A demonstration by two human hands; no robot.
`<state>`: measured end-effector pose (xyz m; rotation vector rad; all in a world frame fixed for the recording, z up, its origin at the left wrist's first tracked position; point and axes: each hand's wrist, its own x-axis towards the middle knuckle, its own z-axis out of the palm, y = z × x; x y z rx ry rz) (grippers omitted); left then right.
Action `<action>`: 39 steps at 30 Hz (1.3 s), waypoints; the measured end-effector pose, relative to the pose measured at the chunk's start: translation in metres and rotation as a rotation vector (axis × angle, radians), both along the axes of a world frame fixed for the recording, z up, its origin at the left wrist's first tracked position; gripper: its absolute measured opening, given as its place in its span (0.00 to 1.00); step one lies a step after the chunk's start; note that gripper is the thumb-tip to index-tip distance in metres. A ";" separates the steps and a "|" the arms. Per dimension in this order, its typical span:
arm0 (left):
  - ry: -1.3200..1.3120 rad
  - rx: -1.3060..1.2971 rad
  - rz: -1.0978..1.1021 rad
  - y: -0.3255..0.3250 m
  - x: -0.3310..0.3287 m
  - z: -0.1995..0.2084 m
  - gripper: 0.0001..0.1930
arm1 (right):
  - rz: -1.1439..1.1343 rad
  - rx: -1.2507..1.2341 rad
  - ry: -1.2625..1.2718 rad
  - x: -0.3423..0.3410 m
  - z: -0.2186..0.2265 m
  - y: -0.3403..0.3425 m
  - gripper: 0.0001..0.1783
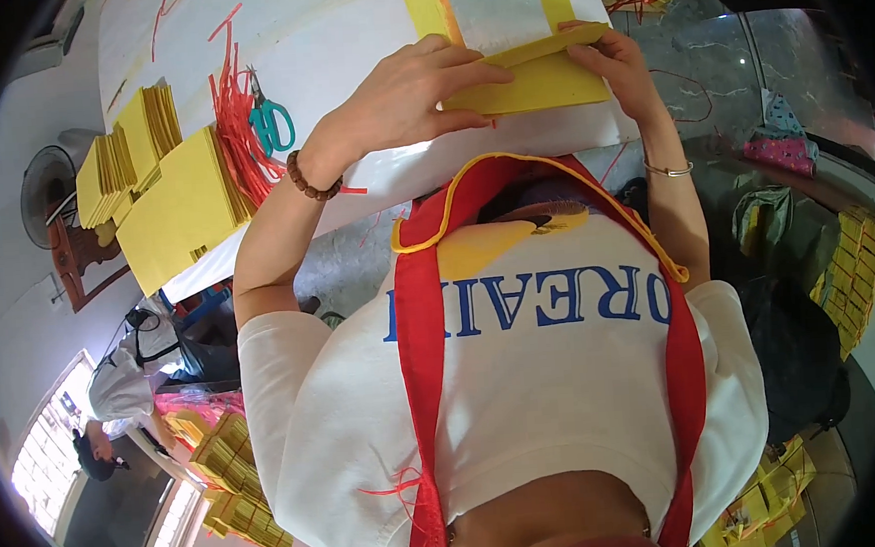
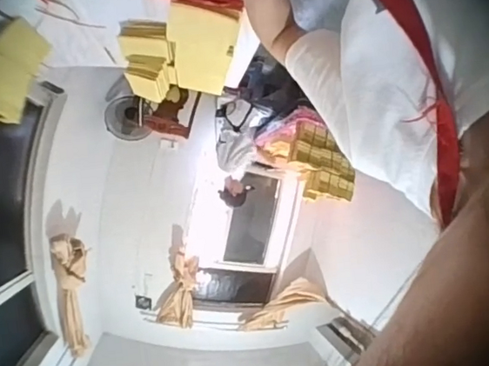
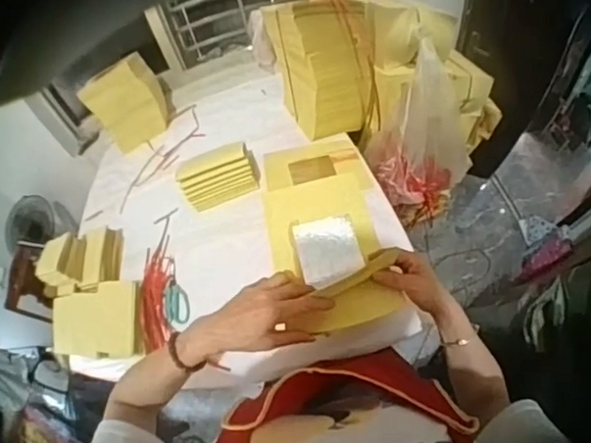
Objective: The person is folding and stacking joss paper at a workstation.
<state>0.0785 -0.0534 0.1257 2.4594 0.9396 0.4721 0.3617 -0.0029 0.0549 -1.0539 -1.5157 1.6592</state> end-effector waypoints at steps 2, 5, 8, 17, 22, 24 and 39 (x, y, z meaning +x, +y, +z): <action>-0.037 0.037 0.011 0.002 -0.003 -0.006 0.17 | -0.003 0.025 0.003 -0.001 0.004 0.001 0.15; -0.048 0.060 0.064 0.002 -0.002 -0.003 0.12 | 0.021 0.071 0.122 0.001 0.009 -0.001 0.16; -0.068 -0.002 0.184 -0.002 0.002 -0.001 0.11 | -0.005 -0.118 0.447 -0.003 0.004 -0.007 0.17; -0.312 -0.040 0.342 -0.007 0.006 -0.013 0.22 | -0.031 -0.035 0.147 -0.002 -0.003 -0.001 0.17; -0.272 0.030 0.407 -0.001 -0.005 -0.029 0.25 | -0.044 -0.055 0.122 0.000 -0.005 -0.001 0.16; -0.051 0.254 0.254 0.004 -0.012 -0.049 0.23 | 0.019 0.083 0.148 0.002 -0.005 0.002 0.17; -0.040 0.345 0.223 -0.041 -0.006 -0.015 0.20 | 0.270 0.898 -0.409 0.000 0.049 -0.021 0.13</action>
